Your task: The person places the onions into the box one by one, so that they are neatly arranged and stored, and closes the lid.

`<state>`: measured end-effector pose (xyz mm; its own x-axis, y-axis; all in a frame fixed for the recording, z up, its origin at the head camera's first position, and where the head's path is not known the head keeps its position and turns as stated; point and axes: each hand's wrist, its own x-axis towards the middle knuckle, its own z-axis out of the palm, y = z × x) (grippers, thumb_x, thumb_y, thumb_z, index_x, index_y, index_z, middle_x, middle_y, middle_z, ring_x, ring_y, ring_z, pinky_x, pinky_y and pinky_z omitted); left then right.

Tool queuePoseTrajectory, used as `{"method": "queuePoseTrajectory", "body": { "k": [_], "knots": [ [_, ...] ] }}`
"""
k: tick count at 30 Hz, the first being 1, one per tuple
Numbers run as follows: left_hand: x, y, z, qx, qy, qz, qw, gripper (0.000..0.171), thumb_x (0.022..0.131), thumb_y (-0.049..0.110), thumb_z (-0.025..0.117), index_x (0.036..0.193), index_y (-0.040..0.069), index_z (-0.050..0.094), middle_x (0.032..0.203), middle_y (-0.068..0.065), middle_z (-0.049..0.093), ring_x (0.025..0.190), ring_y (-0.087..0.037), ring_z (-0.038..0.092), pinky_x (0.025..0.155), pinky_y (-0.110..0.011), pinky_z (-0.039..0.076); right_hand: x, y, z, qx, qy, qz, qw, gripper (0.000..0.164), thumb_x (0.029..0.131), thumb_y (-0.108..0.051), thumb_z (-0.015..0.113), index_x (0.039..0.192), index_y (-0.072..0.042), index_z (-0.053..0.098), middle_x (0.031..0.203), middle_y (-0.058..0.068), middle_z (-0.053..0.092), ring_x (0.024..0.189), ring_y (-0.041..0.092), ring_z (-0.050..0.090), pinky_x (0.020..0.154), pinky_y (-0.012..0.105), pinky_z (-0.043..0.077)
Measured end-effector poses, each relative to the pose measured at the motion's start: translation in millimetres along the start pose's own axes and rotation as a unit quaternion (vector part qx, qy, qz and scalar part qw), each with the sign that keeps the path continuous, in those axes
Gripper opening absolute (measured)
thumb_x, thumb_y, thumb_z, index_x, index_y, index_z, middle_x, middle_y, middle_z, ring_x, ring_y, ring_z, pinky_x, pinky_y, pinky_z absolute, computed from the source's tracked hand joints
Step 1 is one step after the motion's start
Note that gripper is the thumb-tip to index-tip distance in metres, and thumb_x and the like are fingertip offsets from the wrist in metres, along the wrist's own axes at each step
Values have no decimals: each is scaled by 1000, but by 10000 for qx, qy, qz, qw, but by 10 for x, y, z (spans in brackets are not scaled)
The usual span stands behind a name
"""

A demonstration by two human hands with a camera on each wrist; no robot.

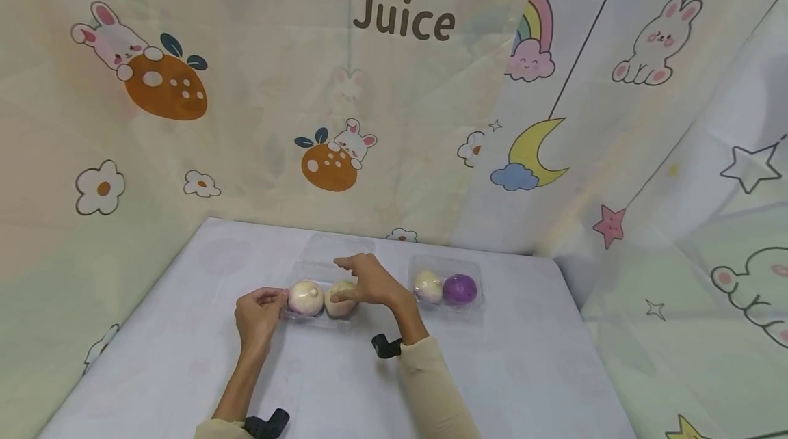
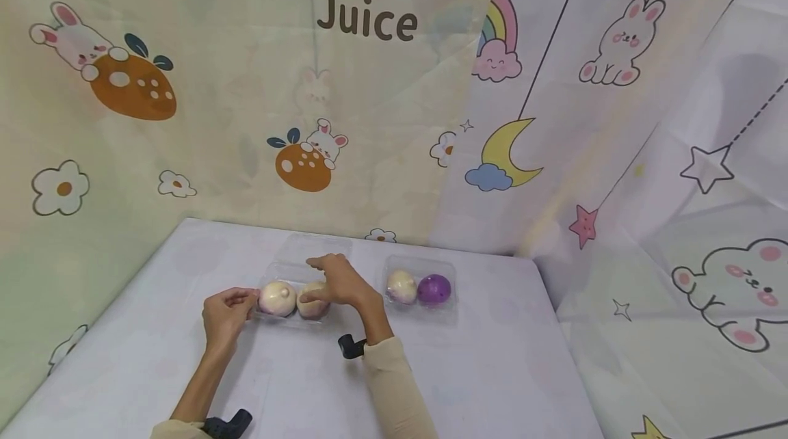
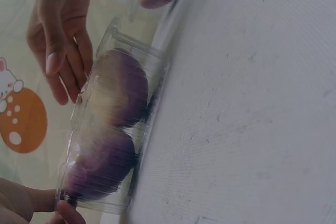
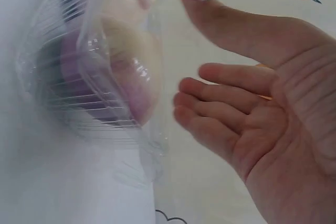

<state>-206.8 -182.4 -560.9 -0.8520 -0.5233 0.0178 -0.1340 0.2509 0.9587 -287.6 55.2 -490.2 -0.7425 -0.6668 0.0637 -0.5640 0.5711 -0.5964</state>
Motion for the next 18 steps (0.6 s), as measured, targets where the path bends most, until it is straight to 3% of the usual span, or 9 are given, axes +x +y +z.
{"method": "queuePoseTrajectory", "body": {
  "k": [8,14,18],
  "knots": [
    [-7,-7,-10,-25,43,-15,10000,14,97,6,78,102,-7,80,79,-9,77,57,-11,62,49,-21,53,4,98,114,500,1257,515,9895,76,97,-28,83,159,0,52,157,21,62,129,47,71,111,51,61],
    [3,-25,-5,26,58,-23,10000,15,97,8,77,102,-6,80,78,-7,76,56,-11,61,49,-21,52,-19,185,172,691,1831,669,9784,66,102,-17,76,157,8,50,153,31,61,128,53,69,113,58,58],
    [8,-28,3,11,62,5,10000,15,97,8,78,102,-7,80,78,-8,77,56,-10,61,49,-21,52,-28,244,218,727,2139,826,9706,59,107,-15,67,158,8,48,157,30,57,136,51,64,120,57,53]
  ]
}}
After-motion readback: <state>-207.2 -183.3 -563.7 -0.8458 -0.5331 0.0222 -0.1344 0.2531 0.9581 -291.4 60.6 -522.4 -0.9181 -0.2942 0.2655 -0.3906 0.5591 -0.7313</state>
